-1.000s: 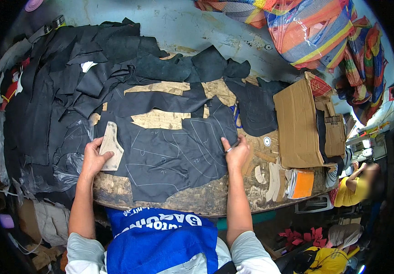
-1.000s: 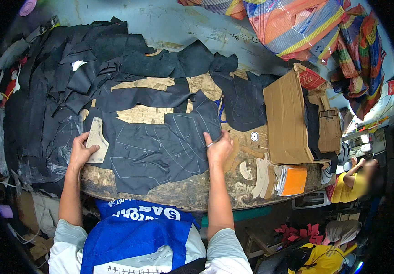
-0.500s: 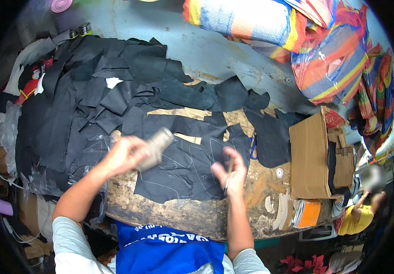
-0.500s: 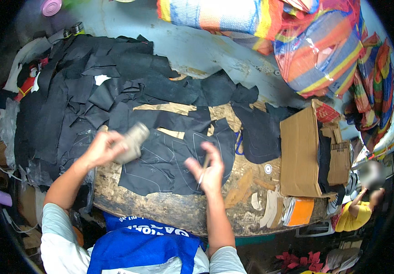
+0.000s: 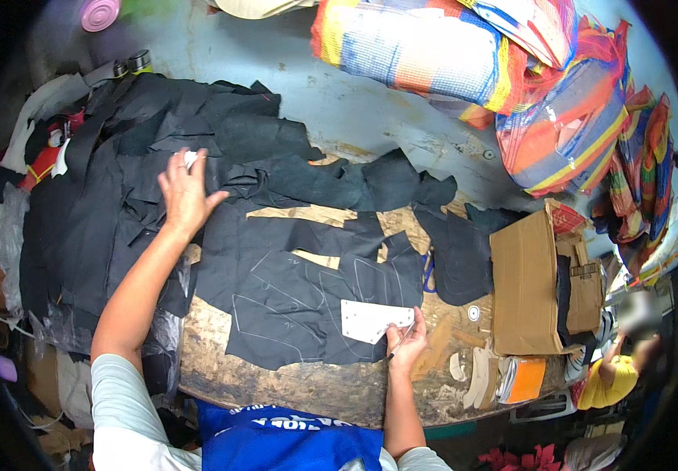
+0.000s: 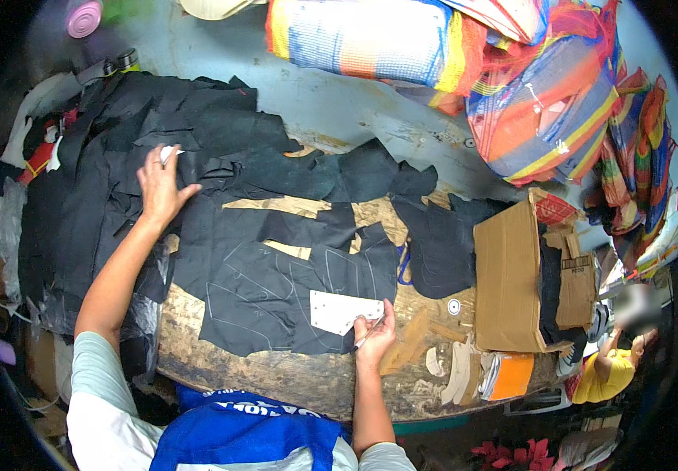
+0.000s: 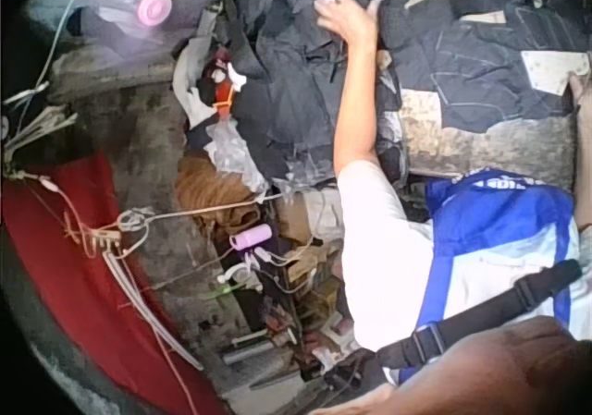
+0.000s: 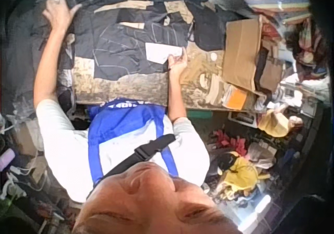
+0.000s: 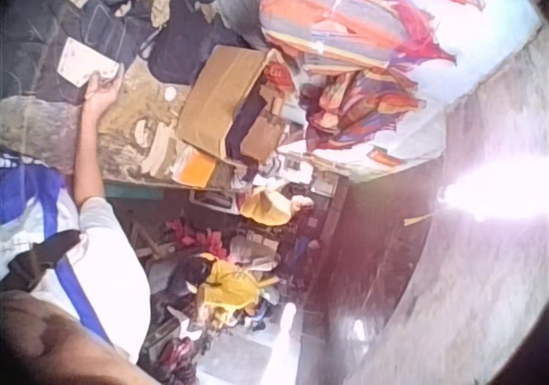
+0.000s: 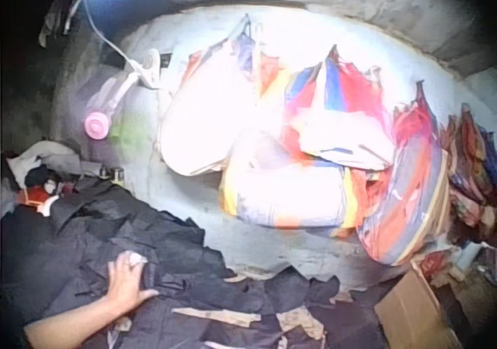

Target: The person lays out black fabric on a work table, places a paper pattern on top, and traces the outline with a marker. They then use shears to cut along the marked lines, producing fabric pieces that are set aside on the table.

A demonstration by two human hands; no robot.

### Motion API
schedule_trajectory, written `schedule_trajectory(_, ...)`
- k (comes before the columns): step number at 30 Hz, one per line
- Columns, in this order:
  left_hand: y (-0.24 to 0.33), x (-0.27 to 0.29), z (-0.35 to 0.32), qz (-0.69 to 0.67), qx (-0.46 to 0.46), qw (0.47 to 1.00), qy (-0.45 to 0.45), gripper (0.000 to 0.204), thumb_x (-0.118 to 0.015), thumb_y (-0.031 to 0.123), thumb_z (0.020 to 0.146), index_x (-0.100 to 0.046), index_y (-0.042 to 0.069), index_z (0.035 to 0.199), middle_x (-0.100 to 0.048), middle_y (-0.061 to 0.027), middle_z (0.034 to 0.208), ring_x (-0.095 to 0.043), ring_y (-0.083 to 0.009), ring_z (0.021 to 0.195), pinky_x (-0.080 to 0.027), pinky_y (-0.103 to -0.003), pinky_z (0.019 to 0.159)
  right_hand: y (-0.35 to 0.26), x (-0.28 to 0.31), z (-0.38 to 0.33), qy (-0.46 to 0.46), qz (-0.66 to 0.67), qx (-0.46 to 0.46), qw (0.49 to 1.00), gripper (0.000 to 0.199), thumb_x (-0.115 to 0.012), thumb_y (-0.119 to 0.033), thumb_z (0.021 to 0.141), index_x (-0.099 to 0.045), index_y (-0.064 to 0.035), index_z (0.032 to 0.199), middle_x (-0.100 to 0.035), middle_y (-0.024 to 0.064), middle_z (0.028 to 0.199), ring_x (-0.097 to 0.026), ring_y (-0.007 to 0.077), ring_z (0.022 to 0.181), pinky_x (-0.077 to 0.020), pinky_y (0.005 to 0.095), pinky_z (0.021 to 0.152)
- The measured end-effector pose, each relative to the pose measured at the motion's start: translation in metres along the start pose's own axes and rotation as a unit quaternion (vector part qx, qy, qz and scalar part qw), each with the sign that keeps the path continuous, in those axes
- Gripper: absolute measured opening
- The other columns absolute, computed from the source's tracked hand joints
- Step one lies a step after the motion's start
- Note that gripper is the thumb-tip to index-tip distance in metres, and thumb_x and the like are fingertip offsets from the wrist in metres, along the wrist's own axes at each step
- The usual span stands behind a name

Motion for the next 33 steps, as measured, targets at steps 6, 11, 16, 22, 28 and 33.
schedule_trajectory(6, 0.140, -0.088, -0.001, -0.215, -0.203, 0.938, -0.182, 0.062, -0.066, 0.008, 0.072, -0.043, 0.007, 0.130, -0.044, -0.0113, 0.135, -0.038, -0.0272, 0.127, -0.032, -0.048, 0.103, 0.017, 0.007, -0.008, 0.027, -0.024, 0.001, 0.999, 0.057, -0.064, 0.006, 0.071, -0.043, 0.0056, 0.124, -0.057, 0.0068, 0.095, -0.056, 0.0104, 0.080, -0.0479, 0.0231, 0.069)
schedule_trajectory(11, 0.198, -0.149, 0.002, -0.113, -0.238, 0.917, -0.300, 0.078, -0.065, 0.009, 0.071, -0.029, 0.014, 0.140, -0.033, -0.0076, 0.144, -0.025, -0.0240, 0.136, -0.016, -0.063, 0.105, 0.004, 0.005, -0.006, 0.019, -0.059, 0.022, 0.998, 0.056, -0.067, 0.006, 0.070, -0.045, 0.0049, 0.122, -0.055, 0.0018, 0.085, -0.051, 0.0046, 0.064, -0.0436, 0.0180, 0.056)
schedule_trajectory(16, 0.194, -0.144, 0.026, -0.156, -0.225, 0.936, -0.223, 0.042, -0.074, 0.013, 0.063, -0.059, 0.005, 0.102, -0.063, -0.0164, 0.096, -0.059, -0.0325, 0.096, -0.047, -0.041, 0.085, 0.001, 0.014, -0.007, 0.064, -0.065, 0.016, 0.996, 0.057, -0.065, 0.004, 0.073, -0.040, 0.0055, 0.124, -0.055, 0.0041, 0.088, -0.053, 0.0070, 0.068, -0.0451, 0.0195, 0.063)
schedule_trajectory(22, 0.156, -0.037, 0.055, -0.323, -0.156, 0.933, -0.042, 0.031, -0.076, 0.019, 0.065, -0.065, 0.009, 0.092, -0.064, -0.0150, 0.090, -0.063, -0.0294, 0.084, -0.049, -0.035, 0.070, 0.000, 0.012, -0.004, 0.062, -0.030, 0.045, 0.997, 0.057, -0.064, 0.004, 0.072, -0.039, 0.0067, 0.124, -0.056, 0.0064, 0.092, -0.053, 0.0072, 0.070, -0.0458, 0.0200, 0.064)
schedule_trajectory(28, 0.165, 0.056, 0.031, -0.595, -0.085, 0.771, -0.209, 0.023, -0.069, 0.013, 0.078, -0.063, -0.002, 0.094, -0.063, -0.0001, 0.081, -0.055, -0.0054, 0.074, -0.046, -0.023, 0.066, 0.005, 0.012, -0.003, 0.072, -0.048, 0.036, 0.996, 0.060, -0.064, 0.004, 0.071, -0.039, 0.0074, 0.126, -0.056, 0.0111, 0.101, -0.057, 0.0117, 0.079, -0.0481, 0.0214, 0.064)
schedule_trajectory(33, 0.134, 0.116, -0.006, -0.753, 0.027, 0.611, -0.241, 0.025, -0.057, 0.022, 0.091, -0.061, -0.001, 0.097, -0.065, -0.0032, 0.085, -0.059, -0.0075, 0.074, -0.049, -0.023, 0.067, -0.001, 0.015, -0.005, 0.087, -0.145, 0.074, 0.983, 0.059, -0.064, 0.002, 0.069, -0.043, 0.0063, 0.124, -0.053, 0.0174, 0.111, -0.055, 0.0229, 0.098, -0.0488, 0.0290, 0.077)
Point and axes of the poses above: each hand's wrist, its own z-axis towards the middle knuckle, its own x-axis out of the back of the hand, y = z × x, the point moved 9 cm from there along z, towards the middle knuckle
